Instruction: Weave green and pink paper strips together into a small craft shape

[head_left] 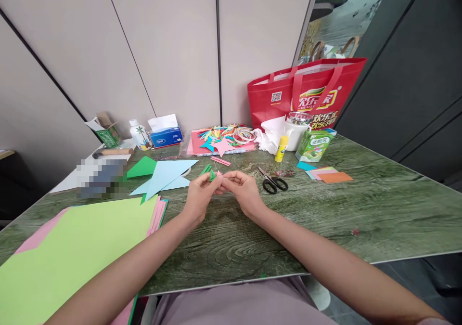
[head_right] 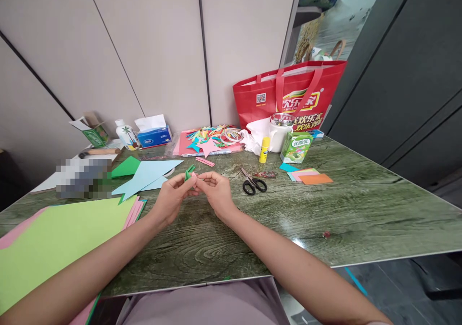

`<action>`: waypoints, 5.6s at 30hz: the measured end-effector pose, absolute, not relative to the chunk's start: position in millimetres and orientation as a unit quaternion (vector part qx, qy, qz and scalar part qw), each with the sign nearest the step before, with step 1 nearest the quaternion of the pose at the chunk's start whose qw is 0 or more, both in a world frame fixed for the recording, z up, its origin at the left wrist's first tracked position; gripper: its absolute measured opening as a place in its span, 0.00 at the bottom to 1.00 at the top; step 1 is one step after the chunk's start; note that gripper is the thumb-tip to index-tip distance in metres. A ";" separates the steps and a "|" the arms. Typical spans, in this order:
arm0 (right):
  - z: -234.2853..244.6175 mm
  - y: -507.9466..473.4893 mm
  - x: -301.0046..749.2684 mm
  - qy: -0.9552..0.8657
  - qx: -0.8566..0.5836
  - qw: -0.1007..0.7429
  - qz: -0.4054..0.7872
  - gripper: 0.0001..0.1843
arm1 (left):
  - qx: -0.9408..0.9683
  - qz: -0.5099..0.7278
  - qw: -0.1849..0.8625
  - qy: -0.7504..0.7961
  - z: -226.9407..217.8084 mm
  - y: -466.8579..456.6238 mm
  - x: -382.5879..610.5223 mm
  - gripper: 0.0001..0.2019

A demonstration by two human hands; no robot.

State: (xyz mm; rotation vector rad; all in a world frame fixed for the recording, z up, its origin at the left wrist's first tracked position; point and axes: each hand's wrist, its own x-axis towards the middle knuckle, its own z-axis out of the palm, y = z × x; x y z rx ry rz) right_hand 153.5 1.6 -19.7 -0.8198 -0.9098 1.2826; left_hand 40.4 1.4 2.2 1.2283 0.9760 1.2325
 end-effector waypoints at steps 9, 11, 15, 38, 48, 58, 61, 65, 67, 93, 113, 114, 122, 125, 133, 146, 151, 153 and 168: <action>-21.6 6.3 158.7 -0.452 -0.374 0.605 0.538 0.15 | 0.539 0.502 0.565 0.373 -2.2 0.7 32.8 0.08; -18.3 6.3 160.9 -0.461 -0.379 0.606 0.526 0.15 | 0.550 0.491 0.572 0.361 0.7 -1.3 33.0 0.07; -13.5 7.4 164.3 -0.474 -0.386 0.599 0.517 0.15 | 0.550 0.486 0.595 0.327 5.5 -3.3 33.4 0.09; -14.9 4.9 166.0 -0.575 -0.330 0.551 0.507 0.09 | 0.505 0.507 0.582 0.388 6.1 -2.2 25.9 0.11; -20.1 8.3 162.7 -0.571 -0.355 0.565 0.478 0.05 | 0.456 0.514 0.611 0.392 2.7 -1.7 28.2 0.11; -22.0 8.7 163.4 -0.545 -0.350 0.572 0.504 0.07 | 0.440 0.515 0.632 0.377 -5.2 1.9 26.3 0.09; -22.4 9.1 163.1 -0.540 -0.351 0.577 0.503 0.09 | 0.439 0.519 0.625 0.384 -4.6 1.5 26.7 0.10; -22.0 9.2 162.5 -0.539 -0.345 0.572 0.514 0.09 | 0.436 0.520 0.627 0.383 -3.1 0.5 27.4 0.10; -21.5 8.9 162.3 -0.535 -0.346 0.572 0.517 0.08 | 0.435 0.519 0.630 0.379 -2.7 0.5 27.5 0.09; -25.2 8.6 163.0 -0.534 -0.341 0.570 0.523 0.13 | 0.465 0.523 0.602 0.385 -6.4 -0.5 26.7 0.10; -24.6 6.4 162.6 -0.453 -0.386 0.575 0.561 0.11 | 0.559 0.526 0.485 0.419 -11.2 0.1 26.9 0.10; -24.5 6.9 163.1 -0.453 -0.381 0.574 0.566 0.11 | 0.554 0.526 0.493 0.417 -11.0 0.3 26.9 0.10; -22.3 7.6 164.2 -0.455 -0.334 0.571 0.596 0.14 | 0.539 0.528 0.529 0.389 -7.4 1.5 25.0 0.08; -22.0 6.8 163.9 -0.452 -0.339 0.575 0.591 0.12 | 0.544 0.529 0.522 0.390 -7.2 1.5 24.4 0.08; -18.1 4.8 163.0 -0.449 -0.356 0.581 0.578 0.11 | 0.563 0.524 0.495 0.404 -9.1 3.0 22.9 0.09; -17.5 4.6 163.7 -0.452 -0.359 0.548 0.605 0.14 | 0.575 0.521 0.481 0.408 -7.0 3.1 23.3 0.09; -20.3 3.1 159.4 -0.480 -0.391 0.579 0.531 0.10 | 0.591 0.511 0.462 0.419 -7.6 1.1 24.7 0.08; -21.5 2.4 157.9 -0.487 -0.403 0.584 0.510 0.09 | 0.598 0.509 0.455 0.420 -8.3 1.0 25.2 0.07; -19.0 10.3 165.5 -0.531 -0.384 0.585 0.478 0.09 | 0.560 0.462 0.592 0.351 2.0 3.8 22.6 0.15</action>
